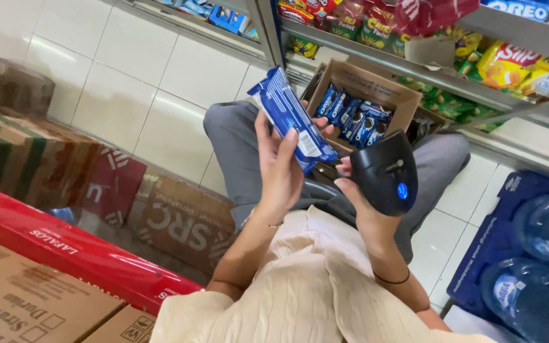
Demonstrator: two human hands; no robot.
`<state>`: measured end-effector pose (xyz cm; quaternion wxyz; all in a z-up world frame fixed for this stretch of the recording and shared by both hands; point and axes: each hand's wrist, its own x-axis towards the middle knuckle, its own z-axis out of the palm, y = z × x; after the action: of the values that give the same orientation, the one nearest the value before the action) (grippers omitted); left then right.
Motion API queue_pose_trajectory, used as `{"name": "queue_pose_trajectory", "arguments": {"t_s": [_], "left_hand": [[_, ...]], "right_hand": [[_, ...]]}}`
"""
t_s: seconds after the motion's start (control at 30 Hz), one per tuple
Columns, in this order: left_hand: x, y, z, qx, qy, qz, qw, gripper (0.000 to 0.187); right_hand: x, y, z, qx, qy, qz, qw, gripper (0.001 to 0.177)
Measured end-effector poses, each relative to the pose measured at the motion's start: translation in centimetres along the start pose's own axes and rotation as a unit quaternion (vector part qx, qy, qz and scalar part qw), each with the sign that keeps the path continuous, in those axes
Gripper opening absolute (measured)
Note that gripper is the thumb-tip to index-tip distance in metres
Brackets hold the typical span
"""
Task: Scanning and placing snack packages onto grocery store shelves from a box.
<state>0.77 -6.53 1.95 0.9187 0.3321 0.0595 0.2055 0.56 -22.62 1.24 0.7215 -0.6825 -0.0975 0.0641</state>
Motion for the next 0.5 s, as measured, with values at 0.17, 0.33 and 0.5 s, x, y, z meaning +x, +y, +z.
{"name": "queue_pose_trajectory", "arguments": {"t_s": [0.17, 0.33, 0.5], "left_hand": [[-1.8, -1.1, 1.2, 0.002, -0.021, -0.012, 1.0, 0.075], [-1.9, 0.1, 0.5, 0.142, -0.102, -0.011, 0.985, 0.098], [-1.6, 1.2, 0.4, 0.135, -0.145, -0.06, 0.978, 0.114]], "right_hand": [[0.7, -0.5, 1.1, 0.062, 0.094, 0.017, 0.993, 0.031], [0.9, -1.4, 0.6, 0.104, 0.089, 0.017, 0.99, 0.027], [0.8, -2.1, 0.3, 0.12, 0.093, 0.026, 0.988, 0.024]]}}
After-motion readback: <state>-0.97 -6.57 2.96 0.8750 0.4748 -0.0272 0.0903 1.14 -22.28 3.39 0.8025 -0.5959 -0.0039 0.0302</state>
